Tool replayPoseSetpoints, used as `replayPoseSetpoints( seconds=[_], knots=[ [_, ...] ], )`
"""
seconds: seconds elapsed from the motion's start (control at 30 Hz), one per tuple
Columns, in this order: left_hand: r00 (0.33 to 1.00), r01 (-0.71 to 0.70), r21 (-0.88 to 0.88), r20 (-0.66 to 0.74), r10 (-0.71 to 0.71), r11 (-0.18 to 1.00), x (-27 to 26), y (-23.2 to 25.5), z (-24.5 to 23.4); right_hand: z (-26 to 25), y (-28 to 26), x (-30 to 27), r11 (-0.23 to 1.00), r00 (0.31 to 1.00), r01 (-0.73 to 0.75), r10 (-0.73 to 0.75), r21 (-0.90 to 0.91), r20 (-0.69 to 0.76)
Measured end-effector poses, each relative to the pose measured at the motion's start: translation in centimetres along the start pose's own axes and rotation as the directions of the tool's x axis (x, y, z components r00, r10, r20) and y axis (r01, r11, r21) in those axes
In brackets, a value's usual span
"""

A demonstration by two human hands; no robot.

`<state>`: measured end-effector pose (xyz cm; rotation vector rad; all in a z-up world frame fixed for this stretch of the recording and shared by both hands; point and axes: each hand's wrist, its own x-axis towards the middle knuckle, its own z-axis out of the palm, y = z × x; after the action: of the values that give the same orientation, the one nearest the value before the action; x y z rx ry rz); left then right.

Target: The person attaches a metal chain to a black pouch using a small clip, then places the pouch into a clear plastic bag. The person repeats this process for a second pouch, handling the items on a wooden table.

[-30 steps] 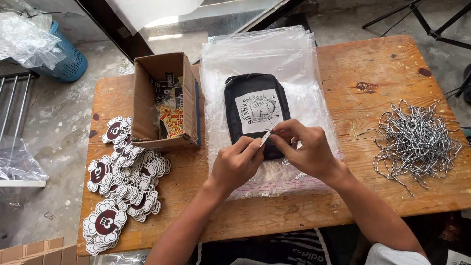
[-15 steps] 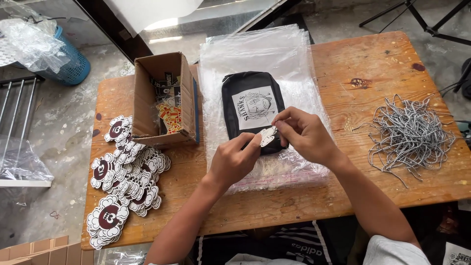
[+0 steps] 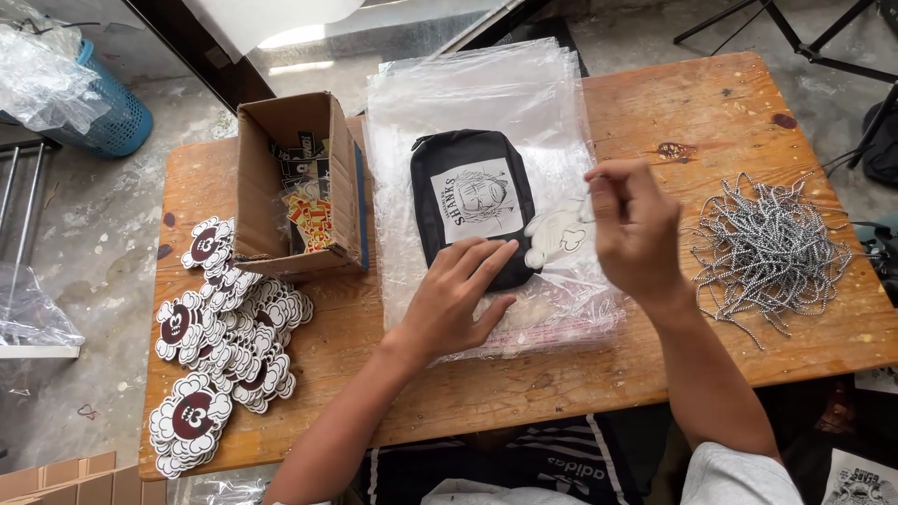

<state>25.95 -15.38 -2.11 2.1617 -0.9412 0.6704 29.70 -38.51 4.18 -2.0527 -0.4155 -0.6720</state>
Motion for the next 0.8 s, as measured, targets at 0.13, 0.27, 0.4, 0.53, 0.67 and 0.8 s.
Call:
replayPoseSetpoints(
  seconds=[0.13,0.27,0.4,0.53,0.67,0.8],
  knots=[
    [0.998,0.053,0.073,0.032,-0.055,0.996,-0.2,-0.1,0.6,-2.2,1.3,0.4,0.997,0.998,0.066,-0.067,0.026,0.015],
    [0.978,0.189,-0.119,-0.064,-0.197,0.975,-0.1,-0.1,1.0,-2.6,1.6,0.3,0.995,0.993,0.092,-0.095,0.041,0.068],
    [0.947,0.305,-0.316,-0.001,-0.321,0.899,0.0,-0.2,0.3,-2.0,-1.3,0.1,0.991,0.925,-0.027,-0.026,0.133,0.379],
    [0.959,0.265,-0.265,0.168,-0.226,0.927,-0.3,-0.2,-0.4,-0.7,-3.4,0.4,0.995,0.803,-0.090,0.050,0.038,0.593],
    [0.975,0.184,-0.262,0.171,-0.142,0.947,-0.8,-0.9,0.4,0.8,-2.7,0.2,0.996,0.798,-0.077,0.095,-0.056,0.596],
    [0.961,0.250,-0.456,0.222,-0.163,0.854,-0.5,-1.4,-0.1,2.1,-1.7,0.0,0.987,0.736,-0.031,0.131,-0.161,0.664]
  ],
)
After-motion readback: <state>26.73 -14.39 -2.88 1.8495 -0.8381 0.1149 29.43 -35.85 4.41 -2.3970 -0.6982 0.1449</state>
